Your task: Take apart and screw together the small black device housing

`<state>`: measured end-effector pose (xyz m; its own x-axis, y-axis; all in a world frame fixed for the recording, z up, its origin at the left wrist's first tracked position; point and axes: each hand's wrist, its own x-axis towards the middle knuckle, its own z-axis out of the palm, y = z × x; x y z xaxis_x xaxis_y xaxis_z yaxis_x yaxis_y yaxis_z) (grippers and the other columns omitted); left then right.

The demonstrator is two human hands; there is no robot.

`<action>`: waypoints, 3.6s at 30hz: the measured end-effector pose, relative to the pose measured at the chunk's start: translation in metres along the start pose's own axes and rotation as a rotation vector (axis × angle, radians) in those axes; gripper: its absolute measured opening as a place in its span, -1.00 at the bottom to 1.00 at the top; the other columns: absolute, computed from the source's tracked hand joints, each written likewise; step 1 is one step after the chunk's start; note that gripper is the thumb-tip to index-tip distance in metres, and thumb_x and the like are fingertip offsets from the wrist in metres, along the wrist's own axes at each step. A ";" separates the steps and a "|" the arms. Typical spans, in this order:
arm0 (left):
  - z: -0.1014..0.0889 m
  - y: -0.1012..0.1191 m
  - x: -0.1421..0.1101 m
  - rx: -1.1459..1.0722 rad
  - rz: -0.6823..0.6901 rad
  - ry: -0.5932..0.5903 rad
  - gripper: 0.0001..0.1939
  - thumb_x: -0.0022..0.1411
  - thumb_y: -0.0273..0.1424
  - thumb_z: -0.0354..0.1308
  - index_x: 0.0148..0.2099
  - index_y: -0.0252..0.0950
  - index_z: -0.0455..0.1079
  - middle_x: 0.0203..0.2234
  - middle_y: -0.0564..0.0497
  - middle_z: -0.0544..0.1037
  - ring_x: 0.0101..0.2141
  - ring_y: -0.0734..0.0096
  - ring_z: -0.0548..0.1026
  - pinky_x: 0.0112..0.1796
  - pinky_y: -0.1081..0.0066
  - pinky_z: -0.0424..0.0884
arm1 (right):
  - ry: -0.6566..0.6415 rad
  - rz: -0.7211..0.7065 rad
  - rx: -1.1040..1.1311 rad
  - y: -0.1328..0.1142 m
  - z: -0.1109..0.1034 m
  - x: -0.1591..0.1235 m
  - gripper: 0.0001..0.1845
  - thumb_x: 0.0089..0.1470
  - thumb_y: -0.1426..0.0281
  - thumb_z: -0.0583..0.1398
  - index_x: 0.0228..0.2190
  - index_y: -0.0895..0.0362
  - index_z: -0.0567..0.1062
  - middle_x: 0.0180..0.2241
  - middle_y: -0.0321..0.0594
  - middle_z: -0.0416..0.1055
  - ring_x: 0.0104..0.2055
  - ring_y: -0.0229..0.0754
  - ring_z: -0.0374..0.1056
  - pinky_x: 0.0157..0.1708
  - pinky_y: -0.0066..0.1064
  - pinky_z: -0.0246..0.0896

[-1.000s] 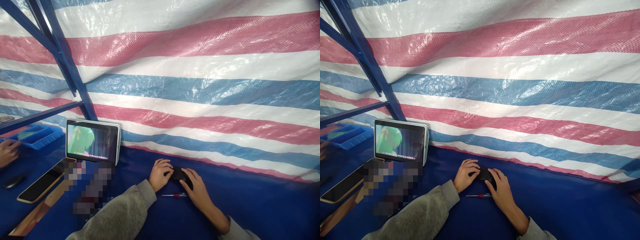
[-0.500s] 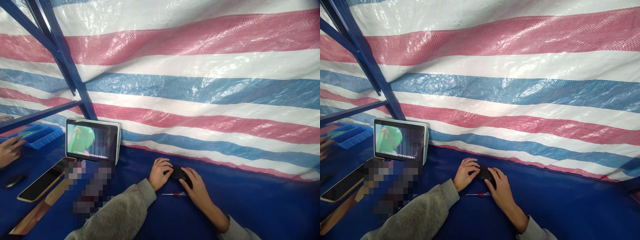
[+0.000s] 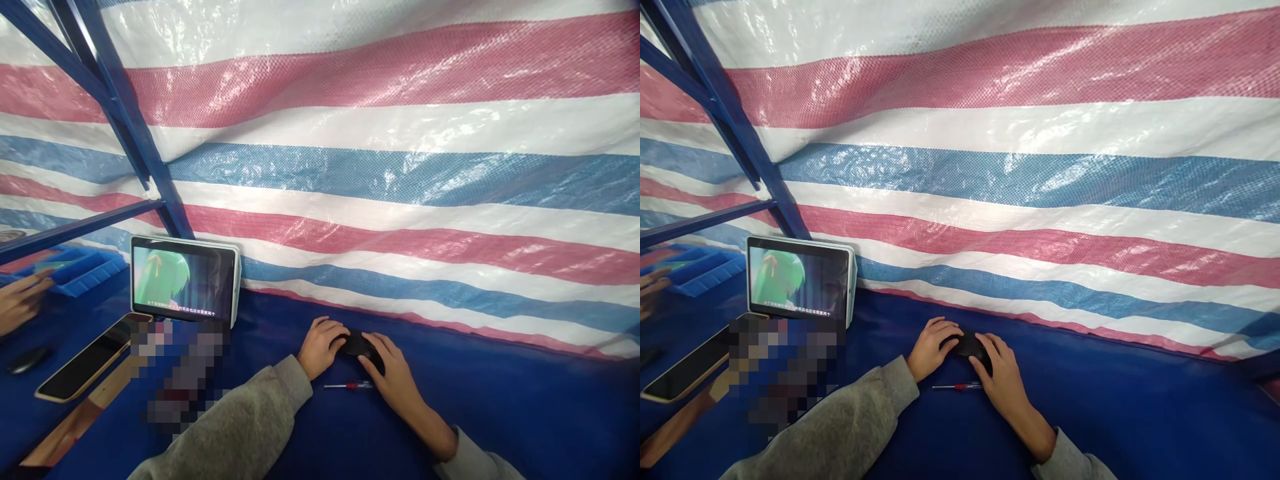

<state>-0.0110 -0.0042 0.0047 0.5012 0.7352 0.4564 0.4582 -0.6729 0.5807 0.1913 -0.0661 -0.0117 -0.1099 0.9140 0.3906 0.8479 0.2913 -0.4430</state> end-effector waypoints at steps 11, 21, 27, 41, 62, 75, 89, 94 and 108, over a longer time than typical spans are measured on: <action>-0.001 0.004 -0.002 0.098 0.083 -0.102 -0.58 0.29 -0.24 0.14 0.17 -0.16 0.29 0.01 -0.02 0.47 0.01 0.26 0.42 0.16 0.16 0.17 | -0.025 0.017 0.051 0.001 -0.002 0.000 -0.51 0.18 0.19 0.08 0.12 0.02 0.29 0.09 -0.11 0.30 0.08 -0.03 0.29 0.05 -0.13 0.26; -0.005 0.008 -0.002 0.167 0.068 -0.010 -0.62 0.40 -0.22 -0.04 0.21 -0.17 0.24 0.03 -0.06 0.44 0.06 0.27 0.37 0.15 0.13 0.19 | 0.008 0.098 0.078 0.003 -0.001 0.000 -0.55 0.21 0.17 0.04 0.06 0.08 0.34 -0.04 -0.12 0.45 0.00 -0.05 0.36 0.01 -0.13 0.25; -0.002 0.005 -0.002 0.214 0.167 -0.101 -0.48 0.31 -0.14 0.09 0.25 -0.15 0.19 0.08 -0.10 0.34 0.11 0.18 0.29 0.16 0.08 0.16 | 0.103 0.088 0.027 -0.001 -0.014 0.008 -0.64 0.24 0.21 0.00 -0.05 0.09 0.41 -0.10 -0.10 0.43 -0.06 -0.07 0.34 -0.03 -0.16 0.21; 0.001 0.002 -0.002 0.237 0.108 -0.120 -0.49 0.33 -0.09 0.04 0.25 -0.14 0.20 0.05 -0.10 0.36 0.05 0.17 0.33 0.11 0.06 0.20 | -0.687 -0.088 -0.076 -0.030 -0.081 0.023 -0.86 -0.01 0.48 0.20 -0.34 0.08 0.49 -0.22 -0.21 0.44 -0.20 -0.16 0.37 -0.23 -0.39 0.18; 0.000 0.004 -0.003 0.227 0.175 -0.119 -0.49 0.32 -0.10 0.04 0.24 -0.17 0.23 -0.03 -0.13 0.39 -0.02 0.18 0.35 0.05 0.11 0.24 | -0.155 0.017 -0.068 -0.054 -0.123 0.083 -0.69 0.14 0.20 0.06 -0.41 0.08 0.53 -0.55 -0.28 0.47 -0.51 -0.20 0.33 -0.42 -0.40 0.14; -0.001 0.005 -0.004 0.230 0.181 -0.115 -0.50 0.33 -0.10 0.04 0.24 -0.16 0.23 -0.02 -0.13 0.38 -0.02 0.18 0.35 0.04 0.12 0.25 | -0.219 0.031 -0.065 -0.051 -0.141 0.079 -0.66 0.16 0.18 0.05 -0.47 0.06 0.51 -0.56 -0.28 0.45 -0.50 -0.19 0.32 -0.43 -0.39 0.13; 0.000 0.005 -0.003 0.234 0.202 -0.119 -0.49 0.32 -0.10 0.05 0.24 -0.17 0.23 -0.02 -0.14 0.38 0.00 0.16 0.35 0.05 0.09 0.25 | -0.261 0.072 -0.286 -0.053 -0.123 0.083 -0.75 0.15 0.40 0.01 -0.46 0.09 0.45 -0.44 -0.22 0.51 -0.39 -0.16 0.39 -0.42 -0.40 0.03; -0.001 0.005 -0.003 0.241 0.229 -0.111 -0.49 0.32 -0.10 0.04 0.23 -0.17 0.23 0.01 -0.14 0.38 0.03 0.15 0.35 0.08 0.08 0.24 | -0.326 0.115 -0.454 -0.054 -0.109 0.090 -0.67 0.25 0.27 -0.04 -0.39 0.11 0.44 -0.47 -0.13 0.49 -0.38 -0.09 0.42 -0.49 -0.39 -0.07; -0.001 0.005 -0.002 0.236 0.223 -0.106 -0.50 0.33 -0.09 0.02 0.23 -0.19 0.25 0.00 -0.14 0.39 0.03 0.15 0.36 0.06 0.12 0.30 | -0.325 -0.030 -0.267 -0.047 -0.112 0.079 -0.61 0.12 0.51 0.00 -0.06 0.12 0.45 -0.24 -0.13 0.48 -0.23 -0.12 0.42 -0.23 -0.37 0.16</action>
<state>-0.0104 -0.0094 0.0076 0.6761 0.5639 0.4743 0.4800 -0.8254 0.2970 0.2014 -0.0392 0.1305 -0.2583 0.9602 0.1064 0.9418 0.2748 -0.1935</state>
